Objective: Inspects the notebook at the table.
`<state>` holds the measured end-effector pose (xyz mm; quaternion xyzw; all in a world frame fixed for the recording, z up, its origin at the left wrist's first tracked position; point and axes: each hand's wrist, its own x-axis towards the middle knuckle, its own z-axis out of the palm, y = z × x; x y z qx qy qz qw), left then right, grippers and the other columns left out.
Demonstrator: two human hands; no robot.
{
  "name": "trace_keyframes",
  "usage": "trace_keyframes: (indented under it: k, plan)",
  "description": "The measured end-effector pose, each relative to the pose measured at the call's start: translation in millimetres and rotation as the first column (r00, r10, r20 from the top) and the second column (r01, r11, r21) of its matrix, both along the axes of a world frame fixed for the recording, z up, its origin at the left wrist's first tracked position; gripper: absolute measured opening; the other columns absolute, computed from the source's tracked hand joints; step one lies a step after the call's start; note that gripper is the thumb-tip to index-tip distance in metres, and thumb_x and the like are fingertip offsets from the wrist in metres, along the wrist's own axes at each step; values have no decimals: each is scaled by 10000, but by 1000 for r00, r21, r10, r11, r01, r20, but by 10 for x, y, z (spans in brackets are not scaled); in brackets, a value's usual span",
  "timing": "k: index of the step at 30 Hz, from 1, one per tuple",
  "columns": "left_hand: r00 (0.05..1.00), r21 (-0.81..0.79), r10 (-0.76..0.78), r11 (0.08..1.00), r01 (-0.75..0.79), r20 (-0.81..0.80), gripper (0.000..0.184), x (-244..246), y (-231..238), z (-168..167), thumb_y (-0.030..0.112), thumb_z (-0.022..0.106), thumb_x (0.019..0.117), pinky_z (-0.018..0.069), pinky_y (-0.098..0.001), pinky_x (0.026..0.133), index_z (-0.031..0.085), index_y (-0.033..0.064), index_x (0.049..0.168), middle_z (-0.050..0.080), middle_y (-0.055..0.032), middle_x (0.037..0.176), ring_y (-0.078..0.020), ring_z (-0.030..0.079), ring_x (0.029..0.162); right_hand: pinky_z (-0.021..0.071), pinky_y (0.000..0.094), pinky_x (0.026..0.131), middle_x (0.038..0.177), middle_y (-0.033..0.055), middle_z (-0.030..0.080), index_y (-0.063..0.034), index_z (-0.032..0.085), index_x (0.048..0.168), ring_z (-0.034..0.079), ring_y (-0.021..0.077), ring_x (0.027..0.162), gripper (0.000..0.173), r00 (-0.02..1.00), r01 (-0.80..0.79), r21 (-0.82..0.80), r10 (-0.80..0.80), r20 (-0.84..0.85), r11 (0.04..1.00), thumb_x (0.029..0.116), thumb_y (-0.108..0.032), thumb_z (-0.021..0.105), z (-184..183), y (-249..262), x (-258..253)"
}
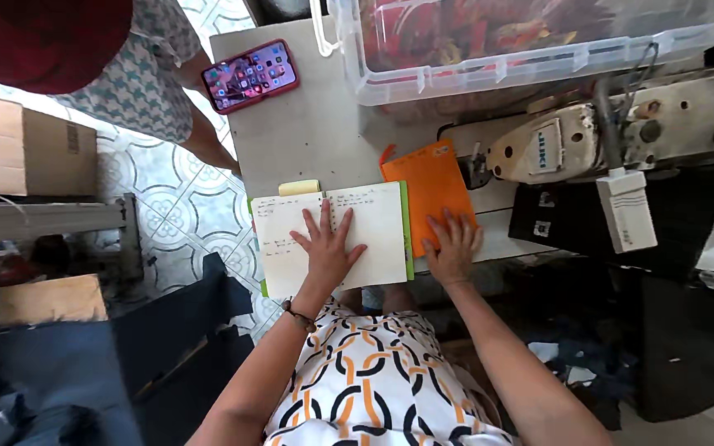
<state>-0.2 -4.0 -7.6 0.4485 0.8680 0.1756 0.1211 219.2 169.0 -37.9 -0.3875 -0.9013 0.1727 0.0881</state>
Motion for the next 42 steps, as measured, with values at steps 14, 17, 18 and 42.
trace_keyframes:
  k: [14, 17, 18, 42]
  plan:
    - [1000, -3, 15, 1000, -16, -16, 795, 15, 14, -7, 626, 691, 854, 129, -926, 961, 489, 273, 1537, 242, -223, 1670, -617, 167, 1483, 125, 784, 1129, 1554, 159, 486, -227, 621, 1426, 313, 522, 1475, 494, 1000, -7, 8, 7, -9, 1000, 1030, -450, 428, 16, 2, -6]
    - [999, 10, 20, 1000, -20, -25, 770, 18, 14, -22, 627, 673, 868, 124, -926, 963, 501, 269, 1528, 248, -220, 1669, -619, 164, 1483, 136, 782, 1125, 1550, 158, 493, -224, 628, 1419, 323, 524, 1470, 486, 1000, -7, 24, 8, -19, 1000, 1030, -440, 432, 1, -1, -10]
    - [999, 10, 23, 1000, -23, -22, 750, 20, 14, -27, 617, 662, 882, 120, -926, 964, 501, 273, 1529, 249, -216, 1670, -615, 161, 1486, 139, 781, 1125, 1547, 153, 498, -229, 629, 1417, 326, 519, 1470, 485, 1000, -6, 30, 6, -19, 1000, 1030, -442, 429, -6, -3, -9]
    - [997, 5, 50, 999, -50, -52, 774, 44, 27, -52, 608, 644, 890, 118, -912, 983, 482, 221, 1540, 276, -210, 1661, -592, 175, 1495, 126, 794, 1116, 1548, 167, 491, -226, 626, 1422, 310, 529, 1473, 488, 1000, -14, 13, 14, 6, 1000, 1020, -429, 439, 19, 4, 6]
